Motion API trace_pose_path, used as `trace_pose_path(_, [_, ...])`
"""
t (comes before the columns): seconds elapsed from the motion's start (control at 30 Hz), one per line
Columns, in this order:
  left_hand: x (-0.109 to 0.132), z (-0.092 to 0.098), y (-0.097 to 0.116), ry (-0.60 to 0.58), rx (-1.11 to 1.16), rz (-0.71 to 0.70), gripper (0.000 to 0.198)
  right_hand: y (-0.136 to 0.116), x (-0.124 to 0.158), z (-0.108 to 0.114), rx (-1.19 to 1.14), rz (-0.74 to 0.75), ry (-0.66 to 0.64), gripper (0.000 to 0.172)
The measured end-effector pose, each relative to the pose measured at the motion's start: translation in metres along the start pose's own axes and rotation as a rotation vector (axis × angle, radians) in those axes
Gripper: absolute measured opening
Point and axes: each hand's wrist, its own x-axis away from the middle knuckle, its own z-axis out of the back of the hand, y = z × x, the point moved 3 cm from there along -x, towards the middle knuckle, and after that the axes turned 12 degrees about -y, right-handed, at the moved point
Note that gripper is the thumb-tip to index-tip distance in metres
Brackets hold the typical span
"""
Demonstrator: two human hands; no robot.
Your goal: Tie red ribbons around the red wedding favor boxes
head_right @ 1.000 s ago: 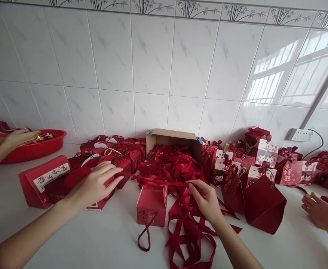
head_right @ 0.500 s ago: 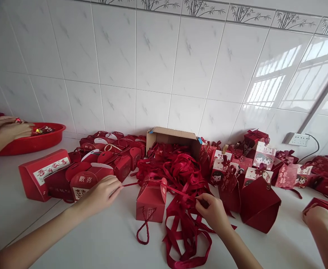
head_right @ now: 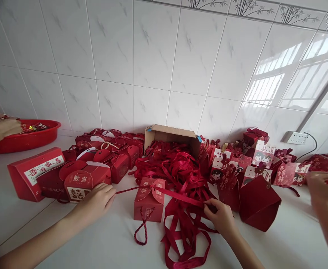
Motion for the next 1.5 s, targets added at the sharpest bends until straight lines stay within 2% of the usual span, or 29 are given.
trace_pose_path(0.13, [-0.002, -0.007, 0.005, -0.040, 0.023, 0.024, 0.029, 0.002, 0.002, -0.001, 0.012, -0.004, -0.001, 0.036])
trace_pose_path(0.3, [-0.003, -0.012, 0.004, -0.037, 0.043, 0.065, 0.028, 0.010, 0.005, -0.001, -0.002, 0.000, -0.011, 0.034])
trace_pose_path(0.57, [-0.003, -0.009, -0.001, -0.023, 0.084, 0.054, 0.025, 0.019, 0.012, 0.003, 0.023, 0.000, 0.014, 0.034])
trace_pose_path(0.67, [0.002, -0.006, 0.001, -0.045, 0.105, 0.016, 0.021, 0.016, 0.011, 0.006, 0.083, 0.023, 0.033, 0.034])
trace_pose_path(0.73, [0.006, 0.001, 0.006, -0.040, 0.087, -0.013, 0.019, 0.004, 0.012, 0.009, 0.179, 0.071, 0.096, 0.036])
trace_pose_path(0.83, [0.007, 0.020, 0.017, 0.060, 0.024, 0.002, 0.039, -0.033, 0.014, 0.012, 0.272, 0.189, 0.164, 0.042])
trace_pose_path(0.9, [0.000, 0.033, 0.026, 0.154, 0.097, 0.000, 0.034, -0.066, 0.012, 0.008, 0.164, 0.290, 0.085, 0.041])
trace_pose_path(0.97, [-0.015, 0.040, 0.036, 0.203, 0.357, -0.060, 0.028, -0.099, 0.005, -0.001, 0.023, 0.386, -0.073, 0.044])
trace_pose_path(1.03, [-0.032, 0.036, 0.044, 0.185, 0.680, -0.111, 0.023, -0.126, -0.006, -0.014, -0.099, 0.497, -0.212, 0.050])
trace_pose_path(1.07, [-0.040, 0.032, 0.048, 0.165, 0.758, -0.114, 0.022, -0.135, -0.012, -0.021, -0.165, 0.541, -0.274, 0.055])
trace_pose_path(1.17, [-0.055, 0.018, 0.058, 0.129, 0.863, -0.099, 0.021, -0.145, -0.029, -0.044, -0.343, 0.579, -0.430, 0.067])
trace_pose_path(1.27, [-0.058, 0.009, 0.063, 0.107, 0.948, -0.097, 0.022, -0.143, -0.036, -0.058, -0.422, 0.633, -0.522, 0.071])
trace_pose_path(1.33, [-0.057, 0.007, 0.064, 0.101, 0.998, -0.097, 0.022, -0.142, -0.035, -0.062, -0.438, 0.672, -0.505, 0.068])
trace_pose_path(1.5, [-0.054, 0.005, 0.066, 0.092, 1.108, -0.081, 0.022, -0.142, -0.032, -0.064, -0.326, 0.691, -0.364, 0.060])
